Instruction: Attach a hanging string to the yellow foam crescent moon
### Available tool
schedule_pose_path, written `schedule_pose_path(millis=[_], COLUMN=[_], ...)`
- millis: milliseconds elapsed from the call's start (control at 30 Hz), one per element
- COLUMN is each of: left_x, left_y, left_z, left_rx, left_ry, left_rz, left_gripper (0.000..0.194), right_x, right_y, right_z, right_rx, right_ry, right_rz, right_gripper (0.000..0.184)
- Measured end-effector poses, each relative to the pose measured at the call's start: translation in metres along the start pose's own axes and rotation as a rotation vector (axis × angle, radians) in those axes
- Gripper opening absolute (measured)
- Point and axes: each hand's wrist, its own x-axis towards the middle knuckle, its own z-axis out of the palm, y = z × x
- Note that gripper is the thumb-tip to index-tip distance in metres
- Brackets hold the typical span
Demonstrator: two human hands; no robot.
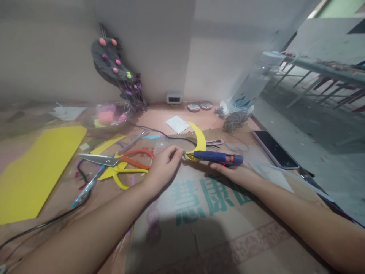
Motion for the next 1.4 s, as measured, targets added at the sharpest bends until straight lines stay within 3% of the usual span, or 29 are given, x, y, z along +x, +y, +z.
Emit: schedule_pose_path(millis=[467,800,967,1233,1400], left_x=[0.0,0.0,0.0,-0.001,-0.001], left_y=[0.0,0.0,0.002,0.002,0.001], left_z=[0.0,0.0,0.0,0.0,0.0], left_rx=[0.005,0.019,0.04,0.046,0.064], left_ry=[0.0,-0.002,0.002,0.001,0.014], left_rz=[0.006,0.002,0.014,0.017,0.016], left_gripper=[0.028,0.028,0.028,0.028,0.028], right_x=[-0.002,-0.002,-0.002,-0.001,0.0], right_y=[-0.004,-0.002,0.0,-0.013,-0.008], right_z=[0.003,0.002,0.001,0.002,-0.003], right_rx=[0.027,0.067,-0.024,0.072,-0.016], right_ry=[0.048,0.009,0.023,0.01,0.1], right_rz=[0.055,0.08,0.083,0.098,0.137], right_gripper=[0.031,0.035,0.039,0.031,0.032])
